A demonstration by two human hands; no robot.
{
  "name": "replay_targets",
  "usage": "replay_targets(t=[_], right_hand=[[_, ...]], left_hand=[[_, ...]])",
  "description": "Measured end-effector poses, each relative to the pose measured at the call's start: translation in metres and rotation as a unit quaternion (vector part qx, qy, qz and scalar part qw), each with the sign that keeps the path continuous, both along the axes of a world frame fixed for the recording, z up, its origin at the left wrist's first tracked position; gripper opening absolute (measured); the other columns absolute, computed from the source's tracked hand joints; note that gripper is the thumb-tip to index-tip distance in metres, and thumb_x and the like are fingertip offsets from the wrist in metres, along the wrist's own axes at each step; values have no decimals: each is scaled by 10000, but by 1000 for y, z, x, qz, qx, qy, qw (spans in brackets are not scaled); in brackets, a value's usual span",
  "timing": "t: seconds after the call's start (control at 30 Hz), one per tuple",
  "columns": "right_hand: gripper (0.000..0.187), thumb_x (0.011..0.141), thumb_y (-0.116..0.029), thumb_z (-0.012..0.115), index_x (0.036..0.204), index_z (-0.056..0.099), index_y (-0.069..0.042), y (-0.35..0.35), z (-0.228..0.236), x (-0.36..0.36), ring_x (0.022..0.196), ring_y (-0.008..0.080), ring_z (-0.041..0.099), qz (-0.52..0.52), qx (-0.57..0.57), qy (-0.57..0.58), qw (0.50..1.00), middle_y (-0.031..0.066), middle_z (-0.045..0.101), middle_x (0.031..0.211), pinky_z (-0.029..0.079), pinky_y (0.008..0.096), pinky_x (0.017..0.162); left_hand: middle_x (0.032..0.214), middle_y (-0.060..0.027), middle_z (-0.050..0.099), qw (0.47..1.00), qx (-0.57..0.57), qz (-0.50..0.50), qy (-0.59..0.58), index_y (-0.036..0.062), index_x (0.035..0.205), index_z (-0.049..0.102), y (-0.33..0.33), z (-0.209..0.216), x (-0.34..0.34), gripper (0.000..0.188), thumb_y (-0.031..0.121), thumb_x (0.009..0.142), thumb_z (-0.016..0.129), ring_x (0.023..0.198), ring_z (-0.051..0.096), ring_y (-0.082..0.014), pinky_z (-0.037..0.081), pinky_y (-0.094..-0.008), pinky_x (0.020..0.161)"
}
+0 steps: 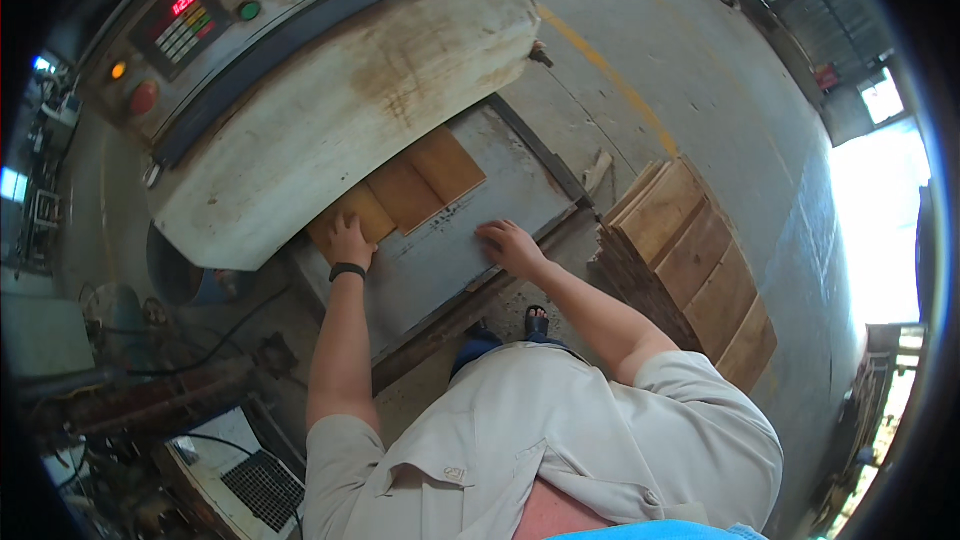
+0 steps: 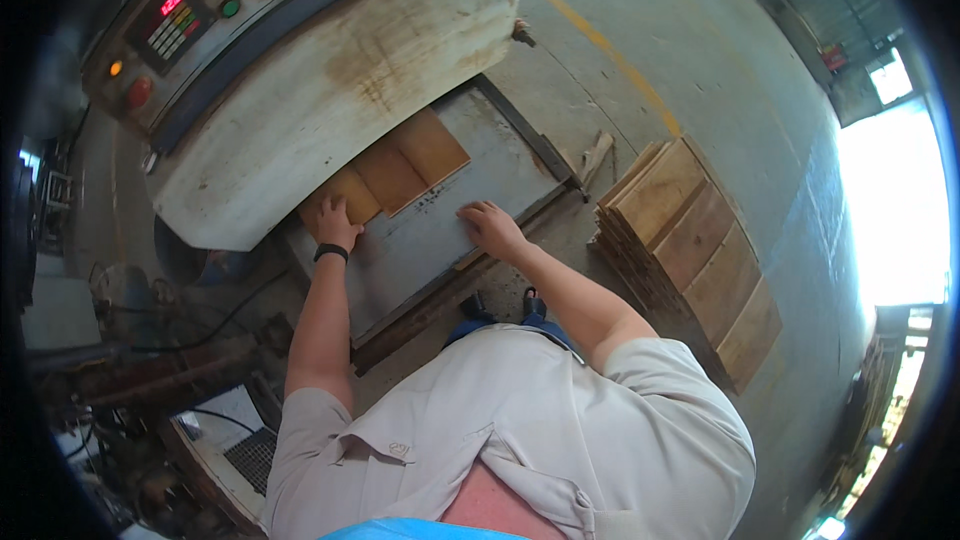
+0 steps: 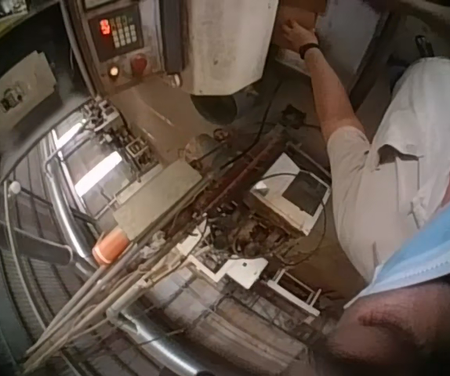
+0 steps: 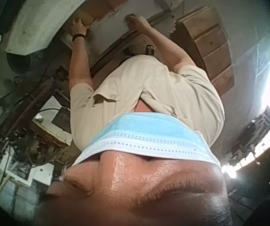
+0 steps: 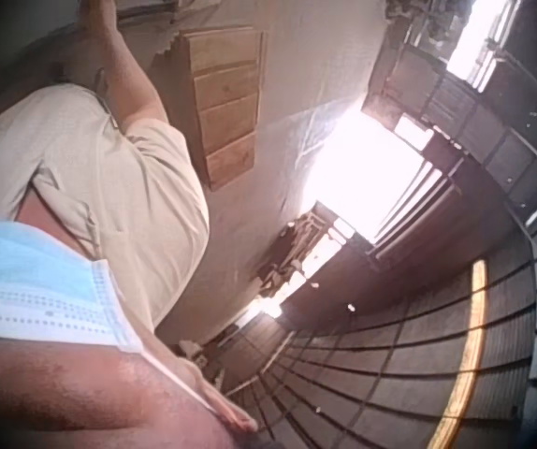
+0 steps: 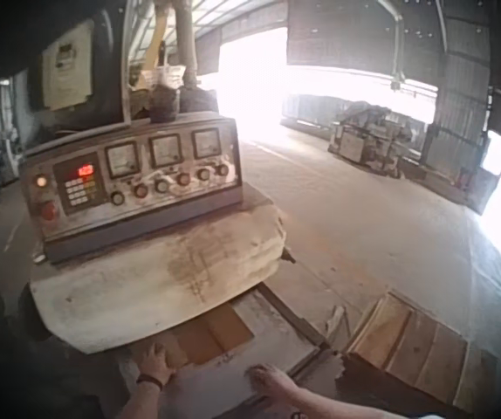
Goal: The person repeatedly picks up wooden boards from a pallet by hand and feeds them into a woodworking machine.
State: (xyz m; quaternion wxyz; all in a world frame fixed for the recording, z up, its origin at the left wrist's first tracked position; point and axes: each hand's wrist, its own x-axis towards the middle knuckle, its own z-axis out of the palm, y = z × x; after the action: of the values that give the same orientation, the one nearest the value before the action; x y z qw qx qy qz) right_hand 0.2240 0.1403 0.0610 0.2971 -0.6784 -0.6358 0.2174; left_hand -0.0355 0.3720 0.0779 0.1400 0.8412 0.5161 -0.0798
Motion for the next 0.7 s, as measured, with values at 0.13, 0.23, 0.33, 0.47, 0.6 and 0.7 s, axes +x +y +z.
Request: replay_targets(t=[0.13, 0.23, 0.33, 0.47, 0.6, 0.7], right_hand=[[251, 872, -57, 617, 1113, 682, -75, -91, -4, 16, 1047, 328, 618, -170, -18, 36, 985, 127, 654, 1097, 507, 400, 933], [217, 888, -69, 610, 1086, 698, -64, -162, -17, 17, 978, 334, 648, -284, -49, 82, 954, 134, 672, 1027, 522, 403, 893], [215, 897, -109, 602, 1077, 707, -55, -222, -34, 9, 958, 333, 667, -349, -100, 92, 927, 138, 691, 1029, 528, 409, 877], [271, 883, -174, 621, 1115, 701, -60, -322, -59, 2, 1014, 307, 676, -412, -210, 84, 882, 143, 712, 1086, 533, 395, 886], [325, 844, -202, 677, 1141, 695, -71, -422, -88, -23, 1018, 293, 681, -505, -282, 148, 803, 133, 723, 1069, 537, 387, 887], [351, 811, -227, 724, 1128, 705, -79, -502, -115, -64, 1008, 280, 687, -575, -317, 192, 729, 128, 728, 1058, 537, 380, 882]], left_hand=[[1543, -166, 346, 996, 31, -52, -63, 71, 1423, 482, -19, -3, 40, 753, 270, 779, 817, 1398, 340, -420, 362, -458, 1152], [1506, -173, 394, 983, 62, -135, -103, 70, 1399, 509, -33, -4, 77, 716, 255, 779, 814, 1373, 369, -420, 366, -463, 1142], [1470, -171, 433, 981, 54, -156, -103, 74, 1350, 550, -32, -15, 98, 660, 239, 772, 821, 1360, 383, -416, 371, -467, 1133], [1438, -155, 464, 976, 123, -177, -29, 81, 1279, 599, -33, -17, 117, 576, 199, 763, 827, 1354, 391, -406, 387, -479, 1114], [1427, -133, 476, 972, 184, -143, -8, 83, 1280, 603, -36, -14, 134, 532, 177, 795, 799, 1334, 411, -375, 403, -468, 1105], [1407, -130, 490, 959, 210, -189, -35, 74, 1285, 599, -87, 4, 177, 496, 165, 827, 765, 1303, 438, -354, 418, -455, 1082]])
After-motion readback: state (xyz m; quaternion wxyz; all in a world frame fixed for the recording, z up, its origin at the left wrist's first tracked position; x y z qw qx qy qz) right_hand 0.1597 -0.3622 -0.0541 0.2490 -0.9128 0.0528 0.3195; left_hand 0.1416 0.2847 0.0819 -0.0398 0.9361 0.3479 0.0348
